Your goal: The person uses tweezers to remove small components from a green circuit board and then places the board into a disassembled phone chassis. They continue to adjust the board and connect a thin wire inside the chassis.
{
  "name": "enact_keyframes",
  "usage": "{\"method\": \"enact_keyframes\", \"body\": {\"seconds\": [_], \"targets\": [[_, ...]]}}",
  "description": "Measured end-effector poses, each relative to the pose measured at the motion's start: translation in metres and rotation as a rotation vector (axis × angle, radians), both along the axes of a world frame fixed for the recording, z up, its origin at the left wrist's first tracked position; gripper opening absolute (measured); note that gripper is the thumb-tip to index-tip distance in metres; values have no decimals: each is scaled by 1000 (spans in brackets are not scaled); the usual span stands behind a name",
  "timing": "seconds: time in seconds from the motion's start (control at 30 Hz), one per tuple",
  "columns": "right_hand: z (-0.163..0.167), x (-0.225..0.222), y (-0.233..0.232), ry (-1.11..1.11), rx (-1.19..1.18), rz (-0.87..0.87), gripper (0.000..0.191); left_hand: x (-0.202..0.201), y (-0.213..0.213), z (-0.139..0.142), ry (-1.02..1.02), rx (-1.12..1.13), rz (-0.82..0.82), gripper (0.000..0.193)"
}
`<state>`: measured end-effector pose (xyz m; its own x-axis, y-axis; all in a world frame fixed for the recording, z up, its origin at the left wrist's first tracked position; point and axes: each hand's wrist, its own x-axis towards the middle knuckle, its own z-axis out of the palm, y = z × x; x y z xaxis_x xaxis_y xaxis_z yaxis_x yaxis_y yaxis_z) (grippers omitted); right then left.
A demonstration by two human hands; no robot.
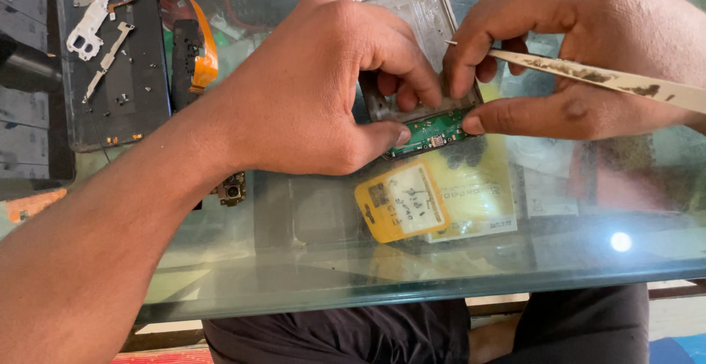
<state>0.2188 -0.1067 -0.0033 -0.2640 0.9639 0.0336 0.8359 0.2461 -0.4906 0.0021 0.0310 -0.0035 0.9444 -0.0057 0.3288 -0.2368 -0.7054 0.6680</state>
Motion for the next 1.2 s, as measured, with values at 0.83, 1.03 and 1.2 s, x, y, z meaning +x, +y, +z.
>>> {"method": "enact_keyframes", "body": {"seconds": [0.83, 1.03, 1.2], "targets": [[2, -1, 0, 14, -24, -15, 27, 0, 0, 0, 21, -17, 7, 23], [-2, 4, -1, 23, -20, 21, 27, 1, 0, -1, 14, -9, -4, 22], [-2, 8, -1, 76, -20, 87, 24, 1, 1, 0, 1, 5, -28, 22]]}}
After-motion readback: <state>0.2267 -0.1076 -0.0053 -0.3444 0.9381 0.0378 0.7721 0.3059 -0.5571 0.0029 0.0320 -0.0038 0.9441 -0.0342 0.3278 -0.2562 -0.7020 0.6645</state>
